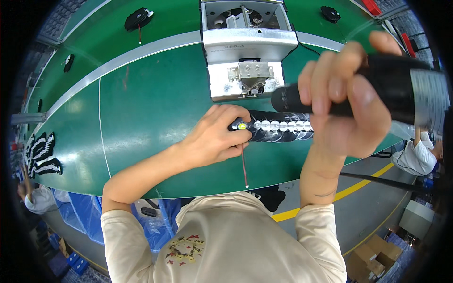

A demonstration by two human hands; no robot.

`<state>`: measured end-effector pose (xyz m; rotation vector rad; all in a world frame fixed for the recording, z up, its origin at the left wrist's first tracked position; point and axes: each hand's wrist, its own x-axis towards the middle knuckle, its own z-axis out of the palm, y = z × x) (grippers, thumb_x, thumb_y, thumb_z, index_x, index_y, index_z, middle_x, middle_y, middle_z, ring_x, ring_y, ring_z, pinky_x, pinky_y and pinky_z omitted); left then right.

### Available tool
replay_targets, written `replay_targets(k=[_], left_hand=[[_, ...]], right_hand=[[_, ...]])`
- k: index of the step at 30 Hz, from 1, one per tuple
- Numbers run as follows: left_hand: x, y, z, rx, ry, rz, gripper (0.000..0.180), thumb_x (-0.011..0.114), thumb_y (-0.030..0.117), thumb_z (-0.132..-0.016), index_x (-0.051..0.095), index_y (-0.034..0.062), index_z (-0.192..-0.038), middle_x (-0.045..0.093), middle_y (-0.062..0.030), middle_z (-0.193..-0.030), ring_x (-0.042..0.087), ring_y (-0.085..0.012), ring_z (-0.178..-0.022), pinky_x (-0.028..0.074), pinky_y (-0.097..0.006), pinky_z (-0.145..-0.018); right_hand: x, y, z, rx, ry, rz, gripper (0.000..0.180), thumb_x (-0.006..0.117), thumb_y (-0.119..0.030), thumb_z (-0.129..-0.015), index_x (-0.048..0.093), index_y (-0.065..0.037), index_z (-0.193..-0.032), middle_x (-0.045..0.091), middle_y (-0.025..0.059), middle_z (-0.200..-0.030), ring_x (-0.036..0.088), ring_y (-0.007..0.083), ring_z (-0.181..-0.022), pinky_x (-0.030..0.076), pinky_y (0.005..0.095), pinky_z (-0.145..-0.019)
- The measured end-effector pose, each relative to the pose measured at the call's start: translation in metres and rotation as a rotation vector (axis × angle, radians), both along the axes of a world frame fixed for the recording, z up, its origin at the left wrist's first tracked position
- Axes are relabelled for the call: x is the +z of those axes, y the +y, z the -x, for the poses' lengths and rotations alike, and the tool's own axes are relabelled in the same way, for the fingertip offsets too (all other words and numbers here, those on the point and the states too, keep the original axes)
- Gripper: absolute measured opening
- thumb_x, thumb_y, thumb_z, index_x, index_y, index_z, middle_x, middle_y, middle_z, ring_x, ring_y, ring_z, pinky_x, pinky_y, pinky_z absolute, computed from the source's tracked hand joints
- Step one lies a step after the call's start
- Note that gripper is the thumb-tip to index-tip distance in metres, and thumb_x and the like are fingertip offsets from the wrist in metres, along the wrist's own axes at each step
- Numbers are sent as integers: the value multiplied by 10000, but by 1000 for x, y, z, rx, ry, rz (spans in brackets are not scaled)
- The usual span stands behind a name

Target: The recorder uses an electric screwdriver to assemble components of an electronic fan/motor assembly on a factory production line.

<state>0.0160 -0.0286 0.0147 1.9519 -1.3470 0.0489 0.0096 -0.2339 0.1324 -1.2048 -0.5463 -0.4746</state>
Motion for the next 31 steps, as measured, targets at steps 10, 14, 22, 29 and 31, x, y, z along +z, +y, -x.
replay_targets(k=[10,14,22,29,31], left_hand=[[-4,20,0,-4,78,67,217,789,95,-697,693,115,-891,584,-67,-1137,588,-300,-1105,470,-415,-853],[-5,19,2,19,58,109,175,808,104,-707,709,108,-851,601,-80,-1113,617,-326,-1101,495,-418,-830],[-12,20,1,29,51,144,148,745,135,-728,722,120,-874,601,-69,-1092,596,-285,-1090,468,-409,-877],[-17,21,2,36,25,153,104,760,144,-763,729,117,-858,619,-85,-1062,618,-316,-1075,488,-427,-872],[-16,22,2,36,29,158,104,759,144,-764,729,117,-860,619,-86,-1063,618,-317,-1077,488,-428,-874]], right_hand=[[14,46,-21,-203,44,122,448,419,-90,-830,422,35,-1260,464,71,-703,427,146,-465,434,345,-481],[-3,27,-36,-52,-11,165,454,437,-89,-827,416,9,-1270,463,70,-696,425,148,-456,434,344,-475],[-8,21,3,159,41,211,486,546,-101,-848,396,-55,-1308,475,49,-698,444,142,-460,429,343,-508],[-19,46,20,-61,193,157,506,557,-73,-825,394,-45,-1304,488,61,-682,455,155,-455,434,355,-498],[-23,45,18,-47,190,163,510,565,-80,-824,395,-45,-1303,498,68,-684,461,158,-455,440,364,-501]])
